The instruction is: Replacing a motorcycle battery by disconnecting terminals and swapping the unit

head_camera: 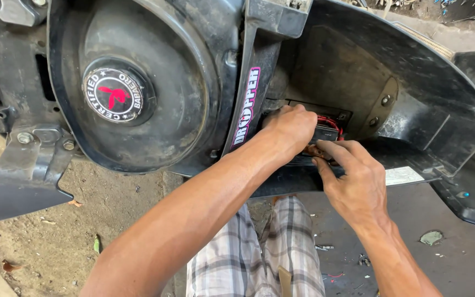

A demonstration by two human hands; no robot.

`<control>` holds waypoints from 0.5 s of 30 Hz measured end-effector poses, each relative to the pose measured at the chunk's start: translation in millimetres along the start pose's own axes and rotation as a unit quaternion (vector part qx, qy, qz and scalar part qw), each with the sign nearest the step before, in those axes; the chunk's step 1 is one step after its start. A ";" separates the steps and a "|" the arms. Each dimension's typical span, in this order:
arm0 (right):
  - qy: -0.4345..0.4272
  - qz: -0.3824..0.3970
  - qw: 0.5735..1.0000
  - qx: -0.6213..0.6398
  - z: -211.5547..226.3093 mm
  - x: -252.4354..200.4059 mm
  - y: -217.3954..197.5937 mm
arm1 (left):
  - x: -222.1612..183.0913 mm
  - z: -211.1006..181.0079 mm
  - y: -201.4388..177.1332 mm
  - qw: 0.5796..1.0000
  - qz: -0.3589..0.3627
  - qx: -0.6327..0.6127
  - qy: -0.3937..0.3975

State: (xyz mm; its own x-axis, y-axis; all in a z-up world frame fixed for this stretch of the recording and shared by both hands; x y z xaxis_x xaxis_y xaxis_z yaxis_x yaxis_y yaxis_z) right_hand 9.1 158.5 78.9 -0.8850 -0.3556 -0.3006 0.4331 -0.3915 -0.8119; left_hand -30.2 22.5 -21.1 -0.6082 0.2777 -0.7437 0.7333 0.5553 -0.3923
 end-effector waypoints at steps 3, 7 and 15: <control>0.001 0.002 1.000 0.003 3.5 -0.3 1.9 | 24.2 11.4 22.8 1.000 -0.020 -0.009 0.011; -0.036 -0.010 0.999 0.010 6.8 -6.0 5.7 | 13.5 6.9 11.3 1.000 0.021 0.005 0.006; -0.059 0.011 0.998 -0.029 9.6 -13.6 12.2 | 32.8 13.5 36.1 0.999 0.019 0.032 0.015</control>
State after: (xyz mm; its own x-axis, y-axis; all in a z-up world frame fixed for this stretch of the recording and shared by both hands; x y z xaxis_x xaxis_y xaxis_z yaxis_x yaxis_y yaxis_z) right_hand 28.1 150.4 77.9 -0.8478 -0.4627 -0.2593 0.4375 -0.3337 -0.8350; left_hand -19.6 41.1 -67.0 -0.5871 0.3220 -0.7427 0.7738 0.4927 -0.3981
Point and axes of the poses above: each hand's wrist, its own x-axis towards the middle knuckle, its own y-axis out of the palm, z = x × y, the point moved 2 cm from there along x, towards the middle knuckle, and after that the axes turned 3 degrees about -y, right-handed, at the moved point
